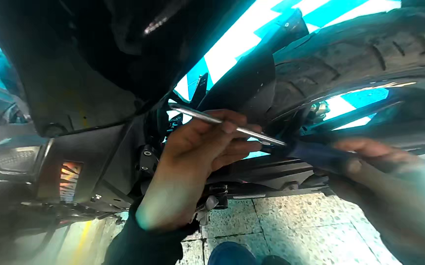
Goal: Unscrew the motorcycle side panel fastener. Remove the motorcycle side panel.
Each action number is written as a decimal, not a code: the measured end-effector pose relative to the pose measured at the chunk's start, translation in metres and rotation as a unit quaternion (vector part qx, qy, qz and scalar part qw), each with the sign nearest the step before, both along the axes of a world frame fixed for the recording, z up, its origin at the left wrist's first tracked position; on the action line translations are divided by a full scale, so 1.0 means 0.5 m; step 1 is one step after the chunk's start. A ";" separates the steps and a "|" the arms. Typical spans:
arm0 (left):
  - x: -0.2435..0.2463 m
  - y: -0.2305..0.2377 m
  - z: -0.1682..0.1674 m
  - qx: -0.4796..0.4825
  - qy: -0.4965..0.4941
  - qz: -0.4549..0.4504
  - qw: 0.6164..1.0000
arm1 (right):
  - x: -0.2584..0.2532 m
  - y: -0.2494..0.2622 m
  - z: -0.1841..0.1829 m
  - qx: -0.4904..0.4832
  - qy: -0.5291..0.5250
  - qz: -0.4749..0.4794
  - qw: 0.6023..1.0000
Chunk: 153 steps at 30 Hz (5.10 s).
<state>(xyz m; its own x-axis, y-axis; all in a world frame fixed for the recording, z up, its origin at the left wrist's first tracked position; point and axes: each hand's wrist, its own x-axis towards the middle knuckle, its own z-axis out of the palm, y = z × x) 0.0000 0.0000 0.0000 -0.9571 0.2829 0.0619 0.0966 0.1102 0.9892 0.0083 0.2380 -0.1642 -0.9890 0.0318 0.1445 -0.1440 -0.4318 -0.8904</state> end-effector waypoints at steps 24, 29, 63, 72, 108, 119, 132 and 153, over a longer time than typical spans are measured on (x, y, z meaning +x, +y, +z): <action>-0.004 -0.038 -0.069 0.085 0.054 0.123 0.987 | -0.048 -0.093 0.017 -0.048 -0.053 0.052 0.996; -0.001 -0.041 -0.070 0.072 0.059 0.122 0.988 | -0.045 -0.098 0.009 -0.060 -0.059 0.059 0.995; -0.007 -0.020 -0.099 0.097 0.087 0.101 0.986 | -0.096 -0.064 0.026 0.131 0.149 0.181 0.963; -0.008 -0.012 -0.096 0.092 0.086 0.110 0.986 | -0.102 -0.059 0.050 0.210 0.195 0.126 0.950; -0.005 -0.146 -0.028 0.195 0.103 0.117 0.968 | -0.157 -0.115 0.147 0.305 0.247 0.199 0.898; 0.000 -0.121 -0.024 0.173 0.057 0.130 0.975 | -0.132 -0.128 0.115 0.370 0.299 0.017 0.879; -0.002 -0.131 -0.037 0.200 0.102 0.097 0.970 | -0.102 -0.118 0.115 0.195 0.082 0.157 0.965; -0.011 -0.134 -0.032 0.212 0.064 0.129 0.967 | -0.095 -0.157 0.095 0.173 0.194 0.034 0.965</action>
<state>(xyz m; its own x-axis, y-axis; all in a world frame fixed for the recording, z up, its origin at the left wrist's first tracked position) -0.0057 -0.0672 -0.0161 -0.9692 -0.0405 0.2431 0.2450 -0.2651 0.9326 -0.0390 0.1594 -0.1165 -0.8567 -0.1467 0.4945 -0.4772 -0.1384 -0.8678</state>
